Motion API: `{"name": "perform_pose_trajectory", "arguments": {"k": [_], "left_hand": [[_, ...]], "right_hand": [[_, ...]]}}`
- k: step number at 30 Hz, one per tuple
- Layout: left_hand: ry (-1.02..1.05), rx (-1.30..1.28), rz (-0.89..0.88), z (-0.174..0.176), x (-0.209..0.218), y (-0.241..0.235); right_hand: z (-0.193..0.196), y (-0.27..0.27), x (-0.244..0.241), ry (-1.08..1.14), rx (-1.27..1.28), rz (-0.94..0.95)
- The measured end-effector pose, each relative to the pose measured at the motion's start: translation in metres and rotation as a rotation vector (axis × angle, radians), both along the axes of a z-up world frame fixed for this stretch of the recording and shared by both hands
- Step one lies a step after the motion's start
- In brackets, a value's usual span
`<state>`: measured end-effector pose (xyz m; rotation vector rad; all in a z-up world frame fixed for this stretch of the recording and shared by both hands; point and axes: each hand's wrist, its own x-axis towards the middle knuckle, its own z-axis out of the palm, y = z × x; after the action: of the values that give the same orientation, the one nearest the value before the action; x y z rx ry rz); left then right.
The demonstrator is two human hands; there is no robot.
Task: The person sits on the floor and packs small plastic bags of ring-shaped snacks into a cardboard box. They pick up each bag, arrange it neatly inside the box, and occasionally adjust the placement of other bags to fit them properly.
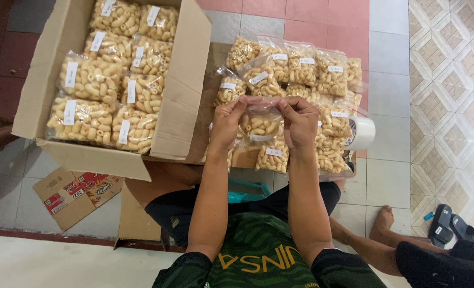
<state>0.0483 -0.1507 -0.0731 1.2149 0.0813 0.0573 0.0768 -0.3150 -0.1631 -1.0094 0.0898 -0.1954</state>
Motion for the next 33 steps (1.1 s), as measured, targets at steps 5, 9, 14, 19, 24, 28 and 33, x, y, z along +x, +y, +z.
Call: {"name": "perform_pose_trajectory", "arguments": {"k": [5,9,14,19,24,28,33], "left_hand": [[0.023,-0.136,-0.027,-0.042,0.018,0.002],[0.002,-0.083,-0.081,-0.022,0.010,0.001],[-0.140,-0.053,-0.105,-0.026,0.012,-0.004],[-0.122,0.017,-0.057,-0.003,0.007,-0.002],[-0.087,-0.040,-0.012,-0.034,0.011,-0.004],[-0.043,0.083,0.082,-0.057,0.018,0.001],[0.082,0.380,0.071,-0.009,0.016,0.011]], "right_hand": [[-0.001,0.001,0.009,0.034,0.041,0.008],[-0.001,0.003,0.012,0.032,-0.039,-0.052],[0.012,0.012,0.013,0.011,-0.035,-0.147],[0.019,0.015,0.012,0.054,0.024,-0.251],[0.036,0.020,0.010,0.046,-0.052,-0.297],[0.076,0.020,-0.001,-0.320,-0.622,-0.409],[0.090,0.029,-0.006,-0.803,-1.013,-0.333]]}}
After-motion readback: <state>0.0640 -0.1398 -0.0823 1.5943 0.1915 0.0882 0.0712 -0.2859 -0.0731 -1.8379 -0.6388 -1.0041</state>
